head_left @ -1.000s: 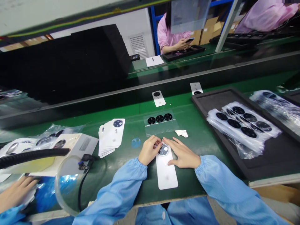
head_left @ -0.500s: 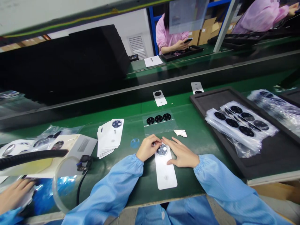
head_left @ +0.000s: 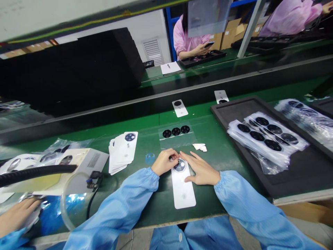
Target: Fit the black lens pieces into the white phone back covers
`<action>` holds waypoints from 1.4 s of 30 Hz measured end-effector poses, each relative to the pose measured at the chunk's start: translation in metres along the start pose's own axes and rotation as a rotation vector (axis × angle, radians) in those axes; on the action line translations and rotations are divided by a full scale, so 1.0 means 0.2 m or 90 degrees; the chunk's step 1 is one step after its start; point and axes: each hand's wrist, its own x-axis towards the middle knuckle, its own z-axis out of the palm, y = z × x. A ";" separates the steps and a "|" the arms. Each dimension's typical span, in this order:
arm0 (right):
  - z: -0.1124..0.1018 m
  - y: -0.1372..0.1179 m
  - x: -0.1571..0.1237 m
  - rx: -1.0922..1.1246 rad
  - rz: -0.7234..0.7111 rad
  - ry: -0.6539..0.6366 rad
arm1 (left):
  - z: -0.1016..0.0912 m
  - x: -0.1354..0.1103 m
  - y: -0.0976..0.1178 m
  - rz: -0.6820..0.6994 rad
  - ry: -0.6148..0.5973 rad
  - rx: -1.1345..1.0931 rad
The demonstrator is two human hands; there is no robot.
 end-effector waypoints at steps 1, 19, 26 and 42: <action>0.00 0.00 0.00 0.000 0.001 0.000 | 0.00 0.00 0.00 0.003 -0.007 0.005; 0.00 -0.01 0.00 0.029 0.002 -0.009 | 0.07 -0.10 0.08 0.080 -0.003 0.320; 0.00 -0.02 -0.01 0.031 -0.005 0.001 | 0.11 -0.30 0.16 0.132 0.035 0.293; -0.01 -0.02 -0.01 0.025 0.001 -0.007 | -0.15 -0.36 -0.40 -0.189 0.432 0.185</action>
